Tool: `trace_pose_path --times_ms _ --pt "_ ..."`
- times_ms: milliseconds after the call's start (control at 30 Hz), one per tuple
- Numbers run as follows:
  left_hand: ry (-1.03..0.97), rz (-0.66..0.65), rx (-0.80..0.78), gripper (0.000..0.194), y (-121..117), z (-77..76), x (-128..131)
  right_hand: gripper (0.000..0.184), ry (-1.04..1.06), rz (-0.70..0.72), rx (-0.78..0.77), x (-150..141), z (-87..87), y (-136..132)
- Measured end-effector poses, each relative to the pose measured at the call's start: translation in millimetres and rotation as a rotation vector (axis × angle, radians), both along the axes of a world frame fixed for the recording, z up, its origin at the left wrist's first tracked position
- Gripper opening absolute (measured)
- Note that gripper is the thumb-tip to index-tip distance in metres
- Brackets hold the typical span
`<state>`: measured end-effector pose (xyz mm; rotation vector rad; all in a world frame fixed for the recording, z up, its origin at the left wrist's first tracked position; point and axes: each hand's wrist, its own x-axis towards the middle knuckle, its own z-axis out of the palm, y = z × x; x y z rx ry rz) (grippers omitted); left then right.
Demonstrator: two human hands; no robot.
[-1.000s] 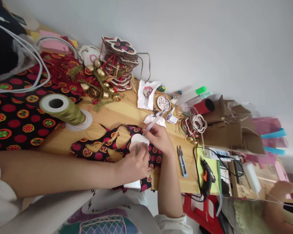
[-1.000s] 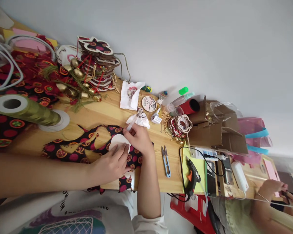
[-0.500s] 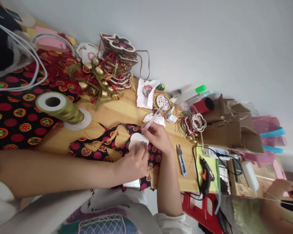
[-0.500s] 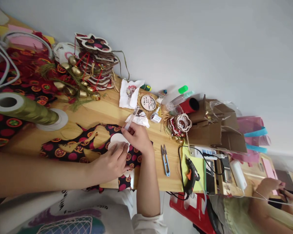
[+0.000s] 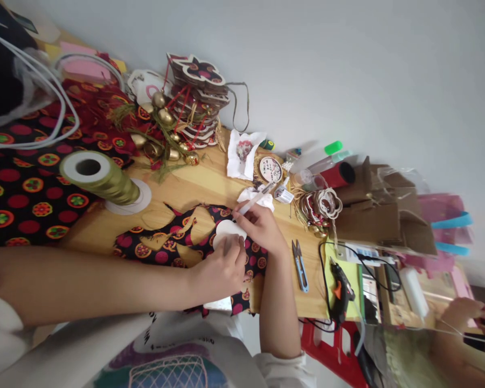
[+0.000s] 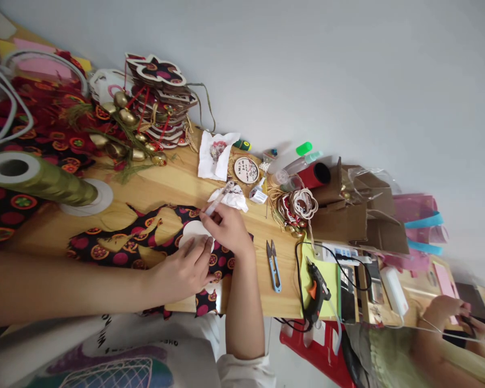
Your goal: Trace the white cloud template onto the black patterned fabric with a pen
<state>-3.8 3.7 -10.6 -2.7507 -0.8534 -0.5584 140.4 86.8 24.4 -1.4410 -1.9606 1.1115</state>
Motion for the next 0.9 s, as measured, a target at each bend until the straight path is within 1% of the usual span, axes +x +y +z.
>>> trace_pose_path --times_ms 133,433,567,900 --pt "-0.013 0.019 0.042 0.047 0.1 -1.3 0.9 0.014 -0.016 -0.009 -0.009 -0.2 0.2 0.7" --pt "-0.002 0.020 0.033 0.049 0.2 0.1 1.2 0.016 0.038 0.013 -0.006 -1.1 -4.0 -0.9" --pt "-0.001 0.007 0.038 0.048 0.7 1.6 -0.1 0.016 0.073 -0.001 -0.022 -0.3 -5.0 -0.3" --pt "-0.007 0.023 0.024 0.052 -0.3 0.5 1.5 0.014 -0.002 -0.002 -0.024 2.9 -0.5 1.4"
